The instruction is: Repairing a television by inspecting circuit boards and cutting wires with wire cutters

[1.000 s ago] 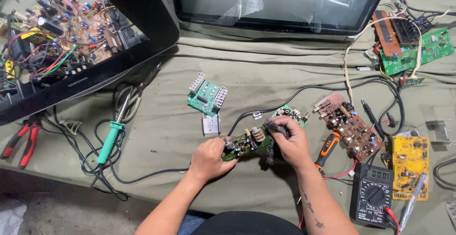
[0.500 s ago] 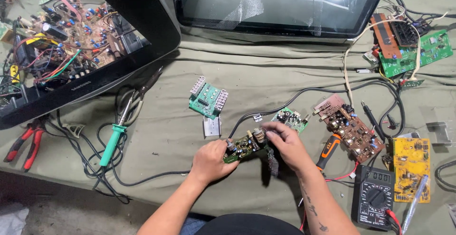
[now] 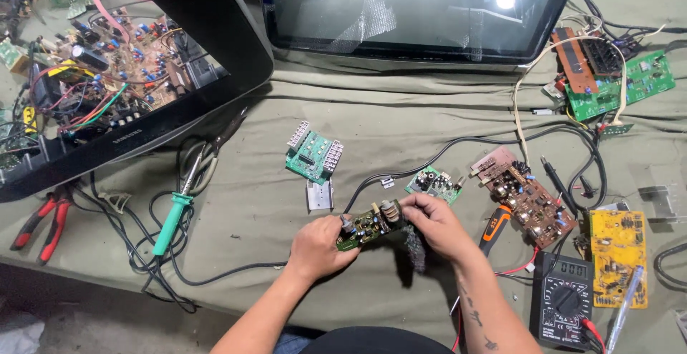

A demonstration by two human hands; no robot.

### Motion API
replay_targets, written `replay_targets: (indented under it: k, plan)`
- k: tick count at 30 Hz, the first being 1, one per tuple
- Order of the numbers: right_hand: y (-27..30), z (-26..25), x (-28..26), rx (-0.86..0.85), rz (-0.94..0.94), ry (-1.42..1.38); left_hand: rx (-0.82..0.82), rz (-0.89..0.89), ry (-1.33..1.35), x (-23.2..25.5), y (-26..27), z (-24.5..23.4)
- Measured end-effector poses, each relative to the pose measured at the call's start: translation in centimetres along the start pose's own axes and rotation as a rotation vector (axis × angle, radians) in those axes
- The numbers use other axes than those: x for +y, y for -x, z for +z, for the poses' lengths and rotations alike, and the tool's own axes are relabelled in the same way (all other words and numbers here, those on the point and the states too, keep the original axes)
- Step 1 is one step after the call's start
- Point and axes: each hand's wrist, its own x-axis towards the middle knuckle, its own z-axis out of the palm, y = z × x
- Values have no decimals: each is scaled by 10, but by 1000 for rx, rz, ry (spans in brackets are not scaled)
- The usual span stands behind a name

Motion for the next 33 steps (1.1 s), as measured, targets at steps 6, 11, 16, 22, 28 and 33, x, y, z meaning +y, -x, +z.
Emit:
replay_targets:
  k: [6, 11, 16, 22, 28, 33]
  plan:
    - [-3, -6, 26, 61, -4, 135, -10, -21, -10, 2, -2, 0]
    - [-9, -4, 35, 142, -23, 131, -4, -24, -12, 1, -2, 1]
    - [-10, -8, 40, 198, -24, 22, 21, -26, -17, 0, 2, 2]
    - [-4, 12, 34, 175, -5, -54, 71, -102, 156, 0, -5, -12]
    - [0, 12, 41, 116, -44, -155, -189, -262, 363, 25, -36, -54]
    - [5, 7, 30, 93, -89, -231, -496, -518, 894, 50, -50, -53]
